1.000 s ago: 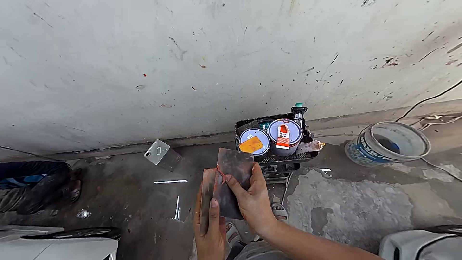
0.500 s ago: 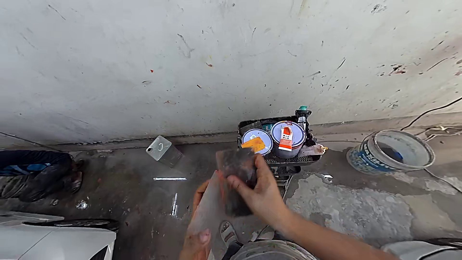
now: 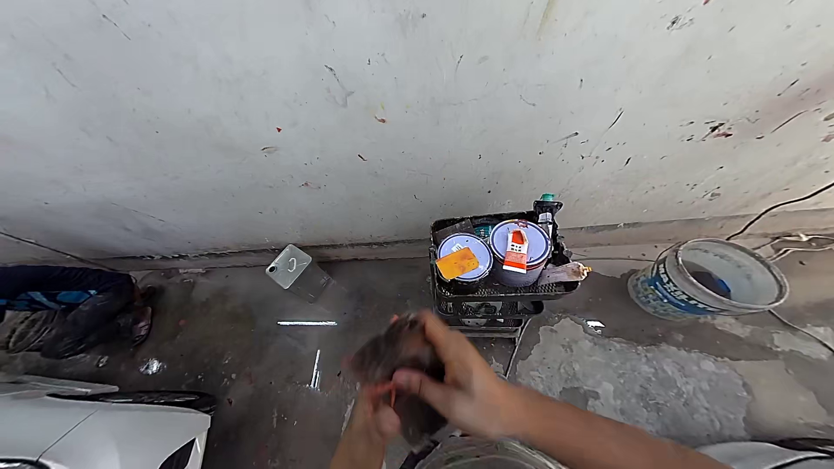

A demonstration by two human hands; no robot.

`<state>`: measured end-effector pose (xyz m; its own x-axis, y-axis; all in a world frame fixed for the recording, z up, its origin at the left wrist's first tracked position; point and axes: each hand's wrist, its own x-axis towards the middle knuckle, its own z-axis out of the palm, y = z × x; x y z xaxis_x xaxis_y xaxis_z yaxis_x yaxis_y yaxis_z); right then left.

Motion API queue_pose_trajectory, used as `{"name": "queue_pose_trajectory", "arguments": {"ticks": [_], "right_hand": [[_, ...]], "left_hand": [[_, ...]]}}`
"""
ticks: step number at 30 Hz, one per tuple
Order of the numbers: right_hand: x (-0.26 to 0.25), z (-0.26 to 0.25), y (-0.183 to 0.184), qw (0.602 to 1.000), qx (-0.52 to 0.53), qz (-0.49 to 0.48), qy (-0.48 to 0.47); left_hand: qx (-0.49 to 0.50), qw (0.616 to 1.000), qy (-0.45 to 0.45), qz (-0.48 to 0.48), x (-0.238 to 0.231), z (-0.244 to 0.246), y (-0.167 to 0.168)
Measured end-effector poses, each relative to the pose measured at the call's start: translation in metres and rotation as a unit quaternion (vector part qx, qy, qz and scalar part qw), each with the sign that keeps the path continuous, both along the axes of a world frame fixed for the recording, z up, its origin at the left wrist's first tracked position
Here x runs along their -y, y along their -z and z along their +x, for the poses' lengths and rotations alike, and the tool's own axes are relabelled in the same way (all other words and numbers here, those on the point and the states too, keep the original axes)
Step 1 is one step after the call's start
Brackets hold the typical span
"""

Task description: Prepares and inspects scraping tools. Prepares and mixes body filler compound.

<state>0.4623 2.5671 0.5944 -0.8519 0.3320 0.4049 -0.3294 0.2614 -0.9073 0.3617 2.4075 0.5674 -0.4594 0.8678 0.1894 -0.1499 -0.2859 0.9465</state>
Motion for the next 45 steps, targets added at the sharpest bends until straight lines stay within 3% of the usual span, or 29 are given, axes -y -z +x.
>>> {"name": "queue_pose_trajectory", "arguments": {"ticks": [2, 4, 6, 9, 12, 17, 19, 22, 25, 28, 32, 35, 40, 43, 45], "right_hand": [[-0.005, -0.002, 0.009, 0.991, -0.007, -0.120, 0.051], [-0.008, 0.000, 0.011, 0.968, -0.020, -0.227, 0.103], [-0.012, 0.006, 0.014, 0.950, -0.023, -0.257, 0.176], [-0.022, 0.012, 0.018, 0.943, -0.019, -0.230, 0.239], [-0.026, 0.012, 0.015, 0.952, -0.010, -0.182, 0.245], [-0.044, 0.012, 0.010, 0.926, -0.057, -0.086, 0.364], [-0.048, 0.016, 0.009, 0.939, -0.046, -0.080, 0.332], [-0.028, 0.013, 0.011, 0.976, 0.016, -0.080, 0.203], [-0.008, 0.002, 0.012, 0.974, 0.050, -0.098, 0.198], [0.013, -0.001, 0.010, 0.979, 0.040, -0.067, 0.187], [0.010, 0.003, 0.005, 0.989, 0.065, 0.066, 0.119], [-0.016, -0.007, 0.012, 0.977, 0.101, 0.054, 0.182], [0.003, 0.000, 0.007, 0.986, 0.108, 0.114, 0.060], [-0.022, -0.011, 0.025, 0.979, 0.133, 0.074, 0.136], [-0.001, -0.007, 0.016, 0.986, 0.118, 0.055, 0.105]], "left_hand": [[0.056, 0.992, -0.097, -0.057, -0.006, 0.002, -0.004], [0.031, 0.980, -0.167, -0.100, -0.016, -0.008, -0.003], [0.048, 0.959, -0.258, -0.110, -0.023, -0.013, -0.008], [0.098, 0.945, -0.297, -0.099, -0.015, -0.018, -0.016], [0.097, 0.953, -0.272, -0.091, -0.010, -0.013, -0.022], [0.096, 0.967, -0.236, -0.002, -0.010, -0.017, -0.027], [0.089, 0.978, -0.184, 0.033, -0.006, -0.023, -0.025], [0.133, 0.989, -0.031, 0.057, -0.003, -0.020, -0.020], [0.240, 0.961, 0.072, 0.116, -0.008, -0.011, -0.015], [0.173, 0.973, 0.048, 0.147, -0.015, -0.002, -0.009], [0.085, 0.988, 0.025, 0.124, -0.009, 0.004, 0.004], [0.108, 0.987, -0.005, 0.122, -0.007, 0.008, 0.009], [0.059, 0.994, -0.037, 0.086, -0.007, 0.004, 0.006], [0.074, 0.995, -0.048, 0.054, -0.005, 0.008, 0.007], [0.074, 0.994, -0.074, 0.043, -0.010, 0.006, 0.010]]}}
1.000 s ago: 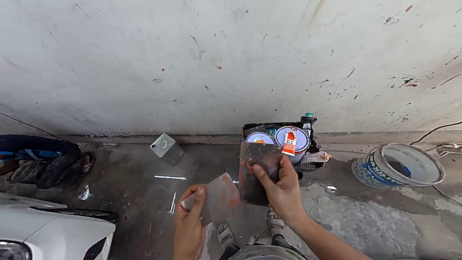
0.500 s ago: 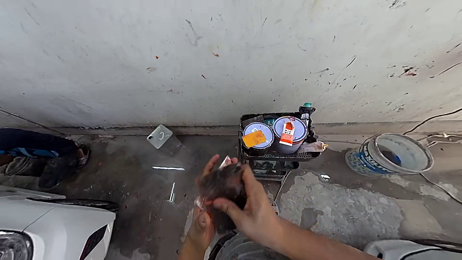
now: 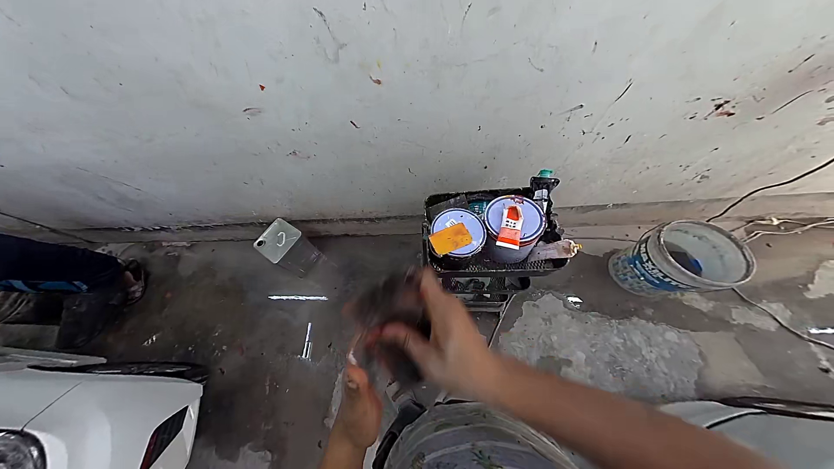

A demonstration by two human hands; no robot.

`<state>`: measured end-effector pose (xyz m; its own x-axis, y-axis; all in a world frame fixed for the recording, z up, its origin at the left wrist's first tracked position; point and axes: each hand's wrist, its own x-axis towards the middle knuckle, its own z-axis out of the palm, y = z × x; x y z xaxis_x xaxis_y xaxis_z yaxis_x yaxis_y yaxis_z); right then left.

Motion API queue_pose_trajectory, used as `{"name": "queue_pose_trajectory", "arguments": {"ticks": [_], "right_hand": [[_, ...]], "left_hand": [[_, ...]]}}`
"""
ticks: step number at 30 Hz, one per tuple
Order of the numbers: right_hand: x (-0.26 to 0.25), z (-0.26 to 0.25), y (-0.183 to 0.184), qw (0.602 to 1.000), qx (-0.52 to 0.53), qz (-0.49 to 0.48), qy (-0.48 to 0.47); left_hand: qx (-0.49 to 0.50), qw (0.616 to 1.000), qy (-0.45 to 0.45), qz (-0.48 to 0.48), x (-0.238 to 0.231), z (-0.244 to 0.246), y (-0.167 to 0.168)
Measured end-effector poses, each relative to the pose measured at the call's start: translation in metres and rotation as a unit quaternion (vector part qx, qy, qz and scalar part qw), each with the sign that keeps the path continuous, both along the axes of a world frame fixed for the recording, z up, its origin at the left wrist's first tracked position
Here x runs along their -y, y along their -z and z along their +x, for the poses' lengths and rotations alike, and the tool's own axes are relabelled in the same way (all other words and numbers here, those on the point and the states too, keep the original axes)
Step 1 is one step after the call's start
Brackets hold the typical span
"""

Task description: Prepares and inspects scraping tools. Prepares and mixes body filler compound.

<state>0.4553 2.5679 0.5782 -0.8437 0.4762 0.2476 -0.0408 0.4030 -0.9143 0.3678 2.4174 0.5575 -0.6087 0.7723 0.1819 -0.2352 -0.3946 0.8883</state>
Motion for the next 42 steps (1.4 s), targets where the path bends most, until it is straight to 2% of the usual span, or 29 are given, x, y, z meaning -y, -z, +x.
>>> {"name": "queue_pose_trajectory", "arguments": {"ticks": [3, 6, 7, 9, 11, 14, 17, 20, 22, 25, 26, 27, 29, 30, 32, 35, 38, 42], "right_hand": [[0.006, 0.004, -0.006, 0.998, -0.016, 0.010, -0.057], [-0.014, -0.006, 0.010, 0.999, 0.020, -0.036, 0.033], [-0.007, -0.004, 0.007, 0.999, 0.020, -0.032, 0.033], [0.013, 0.006, -0.007, 0.999, 0.011, -0.004, -0.037], [0.007, 0.006, 0.000, 0.998, 0.003, -0.002, -0.068], [-0.005, -0.002, 0.020, 1.000, 0.011, -0.025, 0.003], [0.025, 0.008, 0.002, 0.999, -0.012, -0.010, -0.046], [-0.003, -0.004, 0.019, 1.000, 0.008, -0.027, 0.007], [-0.005, -0.007, 0.025, 0.998, 0.020, -0.047, 0.039], [0.025, 0.008, 0.004, 0.997, 0.010, -0.042, -0.068], [0.024, 0.008, 0.003, 0.996, 0.005, -0.050, -0.072], [0.016, 0.006, 0.006, 0.995, -0.003, -0.087, -0.041], [-0.002, -0.001, 0.014, 0.963, -0.012, -0.259, 0.070], [-0.007, -0.004, 0.013, 0.921, -0.035, -0.372, 0.114], [-0.002, -0.007, 0.009, 0.852, -0.065, -0.489, 0.178], [0.019, -0.011, 0.009, 0.823, -0.080, -0.514, 0.229], [0.015, -0.017, 0.005, 0.831, -0.108, -0.478, 0.265], [0.004, -0.017, 0.000, 0.846, -0.141, -0.437, 0.270]], "left_hand": [[-0.026, 0.999, 0.020, -0.008, 0.003, -0.006, -0.001], [0.068, 0.998, 0.001, 0.017, 0.005, 0.003, -0.002], [0.083, 0.996, -0.002, 0.022, 0.002, 0.001, -0.001], [0.103, 0.994, 0.015, 0.042, -0.003, -0.007, 0.000], [0.110, 0.993, 0.003, 0.035, -0.003, -0.007, -0.003], [0.151, 0.988, -0.036, 0.018, -0.004, -0.001, -0.009], [0.132, 0.990, 0.008, 0.046, -0.007, -0.011, -0.009], [0.161, 0.985, -0.067, 0.014, -0.005, -0.003, -0.009], [0.163, 0.983, -0.086, 0.012, -0.004, 0.000, -0.007], [0.139, 0.989, -0.008, 0.053, -0.005, -0.007, -0.005], [0.147, 0.988, -0.012, 0.056, -0.006, -0.007, -0.006], [0.156, 0.986, -0.043, 0.050, -0.007, -0.003, -0.009], [0.207, 0.969, -0.126, 0.048, -0.010, 0.005, -0.016], [0.226, 0.961, -0.150, 0.057, -0.012, 0.005, -0.017], [0.233, 0.955, -0.168, 0.071, -0.017, 0.005, -0.015], [0.198, 0.965, -0.169, 0.043, -0.024, 0.015, -0.009], [0.119, 0.982, -0.141, 0.025, -0.023, 0.021, -0.002], [0.014, 0.995, -0.099, -0.014, -0.020, 0.012, -0.014]]}}
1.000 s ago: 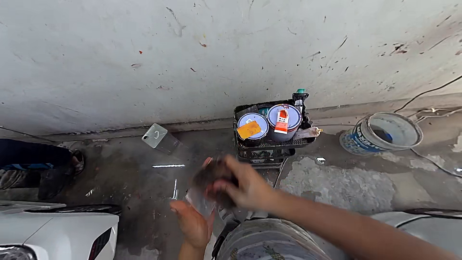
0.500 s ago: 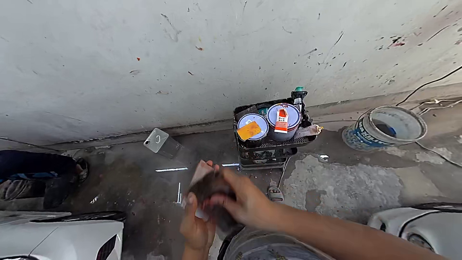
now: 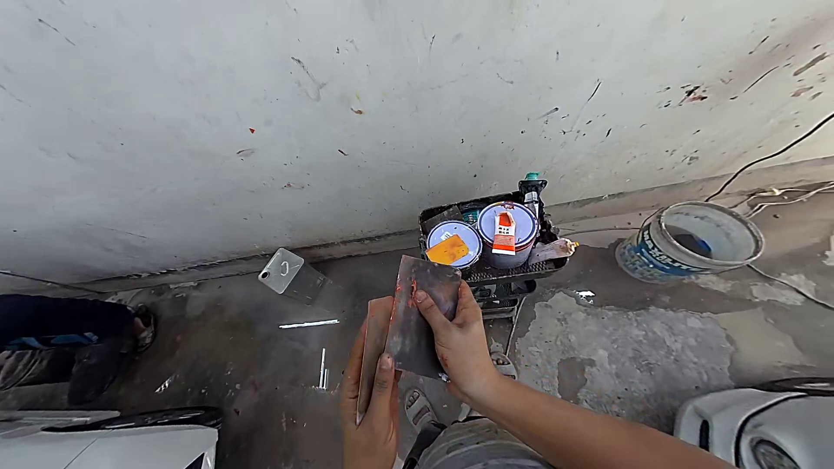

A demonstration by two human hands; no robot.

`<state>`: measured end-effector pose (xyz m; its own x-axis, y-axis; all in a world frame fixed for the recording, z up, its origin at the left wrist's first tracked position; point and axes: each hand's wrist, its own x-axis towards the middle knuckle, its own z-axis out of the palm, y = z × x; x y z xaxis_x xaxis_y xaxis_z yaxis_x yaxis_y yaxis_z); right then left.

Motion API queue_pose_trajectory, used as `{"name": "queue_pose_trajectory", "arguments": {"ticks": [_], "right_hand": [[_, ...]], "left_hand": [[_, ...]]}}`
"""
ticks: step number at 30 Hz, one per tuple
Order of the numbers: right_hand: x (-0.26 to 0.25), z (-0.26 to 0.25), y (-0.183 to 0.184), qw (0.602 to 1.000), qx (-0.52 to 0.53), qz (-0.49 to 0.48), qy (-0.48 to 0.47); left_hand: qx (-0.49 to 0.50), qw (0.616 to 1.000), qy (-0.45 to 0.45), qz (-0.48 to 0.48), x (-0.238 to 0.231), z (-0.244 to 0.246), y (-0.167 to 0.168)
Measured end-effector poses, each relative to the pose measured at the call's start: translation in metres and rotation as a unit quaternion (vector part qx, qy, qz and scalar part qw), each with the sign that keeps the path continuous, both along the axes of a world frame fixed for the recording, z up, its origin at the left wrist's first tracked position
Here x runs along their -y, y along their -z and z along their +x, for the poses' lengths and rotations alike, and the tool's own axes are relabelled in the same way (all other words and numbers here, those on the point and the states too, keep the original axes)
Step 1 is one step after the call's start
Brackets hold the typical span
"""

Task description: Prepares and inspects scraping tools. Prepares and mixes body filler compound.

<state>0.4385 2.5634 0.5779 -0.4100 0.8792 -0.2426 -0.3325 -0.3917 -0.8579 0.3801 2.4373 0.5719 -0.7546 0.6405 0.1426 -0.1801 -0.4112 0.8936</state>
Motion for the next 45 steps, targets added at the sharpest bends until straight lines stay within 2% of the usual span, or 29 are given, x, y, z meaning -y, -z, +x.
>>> {"name": "queue_pose_trajectory", "arguments": {"ticks": [6, 8, 10, 13, 15, 18, 22, 25, 28, 30, 32, 34, 36, 38, 41, 45], "right_hand": [[-0.007, -0.001, 0.002, 0.988, -0.016, 0.149, 0.029], [-0.004, -0.001, 0.000, 0.984, -0.019, 0.176, 0.028], [0.007, -0.002, -0.001, 0.991, -0.016, 0.134, 0.021], [0.022, -0.007, -0.001, 1.000, -0.013, 0.015, 0.012], [0.022, -0.010, -0.004, 1.000, -0.013, 0.013, 0.015], [0.018, -0.012, -0.005, 0.998, -0.027, 0.059, 0.023], [0.006, -0.011, -0.008, 0.984, -0.033, 0.173, 0.009], [-0.002, -0.007, -0.008, 0.971, -0.031, 0.233, -0.042], [-0.012, -0.003, -0.007, 0.950, -0.017, 0.289, -0.117], [-0.017, 0.000, -0.006, 0.956, -0.015, 0.255, -0.146], [-0.019, 0.001, -0.005, 0.982, -0.015, 0.146, -0.119], [-0.016, -0.002, -0.008, 0.997, -0.020, 0.034, -0.062], [-0.006, -0.005, -0.007, 0.998, -0.028, -0.008, -0.048], [0.006, -0.006, -0.004, 0.996, -0.011, 0.014, -0.084], [0.009, -0.002, 0.008, 0.980, 0.035, 0.111, -0.159], [-0.021, 0.019, 0.028, 0.957, 0.105, 0.252, -0.102]], "left_hand": [[0.043, 0.998, 0.006, -0.042, 0.001, 0.003, -0.013], [0.013, 0.999, -0.021, -0.044, 0.001, 0.003, -0.009], [-0.054, 0.994, -0.088, -0.030, -0.005, 0.003, -0.002], [-0.091, 0.982, -0.168, 0.010, -0.013, 0.009, 0.002], [-0.103, 0.977, -0.184, 0.017, -0.013, 0.009, 0.005], [-0.107, 0.982, -0.153, 0.003, -0.005, 0.003, 0.005], [-0.043, 0.995, -0.082, -0.041, 0.005, -0.002, -0.001], [-0.063, 0.990, -0.001, -0.124, 0.017, -0.013, -0.012], [-0.117, 0.970, 0.097, -0.192, 0.027, -0.028, -0.016], [-0.132, 0.963, 0.145, -0.186, 0.028, -0.037, -0.016], [-0.098, 0.976, 0.128, -0.147, 0.025, -0.039, -0.012], [-0.015, 0.993, 0.094, -0.072, 0.018, -0.037, -0.002], [0.017, 0.997, 0.065, -0.031, 0.009, -0.029, 0.007], [0.040, 0.998, 0.016, -0.045, 0.002, -0.016, 0.010], [0.080, 0.994, -0.049, -0.061, -0.004, -0.010, 0.004], [0.101, 0.987, -0.110, -0.054, 0.004, -0.027, 0.004]]}}
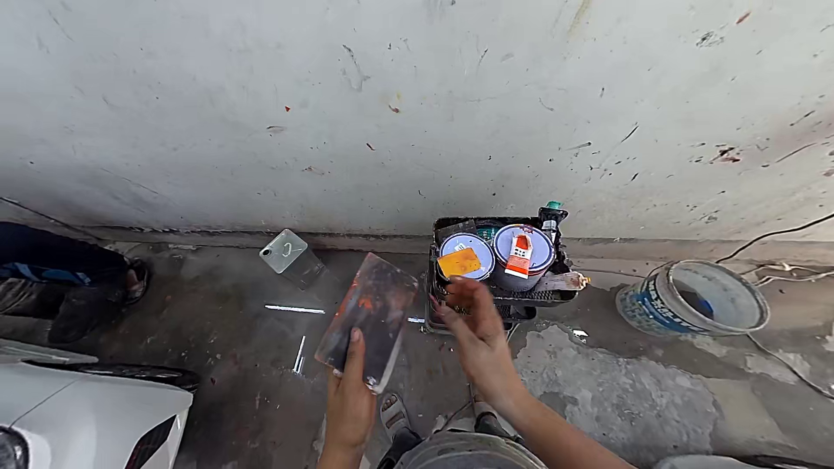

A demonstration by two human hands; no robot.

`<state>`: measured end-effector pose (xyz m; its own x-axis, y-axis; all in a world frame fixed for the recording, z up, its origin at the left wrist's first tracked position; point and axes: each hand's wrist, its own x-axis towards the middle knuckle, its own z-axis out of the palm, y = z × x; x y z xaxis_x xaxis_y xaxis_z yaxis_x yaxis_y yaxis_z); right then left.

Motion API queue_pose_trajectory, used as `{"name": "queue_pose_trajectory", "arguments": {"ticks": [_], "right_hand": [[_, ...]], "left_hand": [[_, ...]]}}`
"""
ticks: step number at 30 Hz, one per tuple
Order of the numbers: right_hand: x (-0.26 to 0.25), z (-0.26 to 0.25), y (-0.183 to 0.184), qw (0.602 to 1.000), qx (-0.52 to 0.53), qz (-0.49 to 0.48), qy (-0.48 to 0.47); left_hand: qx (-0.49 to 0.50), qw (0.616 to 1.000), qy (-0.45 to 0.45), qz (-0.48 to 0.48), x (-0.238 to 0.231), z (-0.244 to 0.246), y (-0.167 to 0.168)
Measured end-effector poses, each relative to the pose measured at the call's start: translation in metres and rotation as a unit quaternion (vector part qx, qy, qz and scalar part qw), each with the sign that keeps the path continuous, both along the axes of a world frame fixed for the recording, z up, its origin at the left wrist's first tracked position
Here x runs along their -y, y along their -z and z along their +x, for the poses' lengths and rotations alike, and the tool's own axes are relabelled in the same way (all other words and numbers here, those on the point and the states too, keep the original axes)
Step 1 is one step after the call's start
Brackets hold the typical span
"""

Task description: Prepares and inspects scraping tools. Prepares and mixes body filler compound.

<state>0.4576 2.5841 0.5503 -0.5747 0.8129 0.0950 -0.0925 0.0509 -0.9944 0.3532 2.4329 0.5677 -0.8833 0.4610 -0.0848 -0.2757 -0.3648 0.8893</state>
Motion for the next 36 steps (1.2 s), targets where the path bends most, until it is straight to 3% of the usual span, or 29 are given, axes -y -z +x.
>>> {"name": "queue_pose_trajectory", "arguments": {"ticks": [4, 9, 11, 13, 14, 17, 19, 22, 27, 33, 35, 36], "right_hand": [[-0.023, 0.024, 0.030, 0.978, -0.027, 0.199, 0.055], [-0.003, 0.035, 0.066, 0.944, 0.133, 0.294, -0.074], [0.001, 0.035, 0.067, 0.887, 0.281, 0.311, -0.193], [0.001, 0.031, 0.057, 0.805, 0.418, 0.270, -0.323], [0.001, 0.028, 0.054, 0.788, 0.442, 0.264, -0.338], [0.002, 0.027, 0.055, 0.880, 0.328, 0.280, -0.201], [0.003, 0.022, 0.052, 0.932, 0.241, 0.224, -0.150], [0.006, 0.015, 0.051, 0.969, 0.139, 0.166, -0.119], [0.012, 0.012, 0.048, 0.981, 0.058, 0.017, -0.186], [-0.001, 0.013, 0.000, 0.956, -0.010, -0.089, -0.280], [-0.004, 0.010, -0.006, 0.955, 0.000, -0.076, -0.286], [-0.003, 0.008, 0.000, 0.963, 0.046, -0.005, -0.267]], "left_hand": [[0.016, 0.999, -0.033, -0.003, 0.015, -0.019, 0.002], [0.026, 0.998, -0.053, -0.016, 0.019, -0.019, 0.000], [0.031, 0.997, -0.056, -0.034, 0.020, -0.017, 0.000], [0.034, 0.997, -0.057, -0.032, 0.021, -0.015, 0.001], [0.039, 0.997, -0.060, -0.030, 0.020, -0.013, 0.001], [0.047, 0.996, -0.067, -0.025, 0.021, -0.010, 0.001], [0.047, 0.996, -0.067, -0.026, 0.023, -0.008, 0.002], [0.049, 0.996, -0.071, -0.015, 0.024, -0.008, 0.001], [0.053, 0.995, -0.088, 0.012, 0.029, -0.013, -0.002], [0.061, 0.991, -0.117, 0.020, 0.048, -0.025, 0.004], [0.061, 0.991, -0.120, 0.017, 0.055, -0.027, 0.006], [0.058, 0.991, -0.122, 0.009, 0.060, -0.028, 0.008]]}}
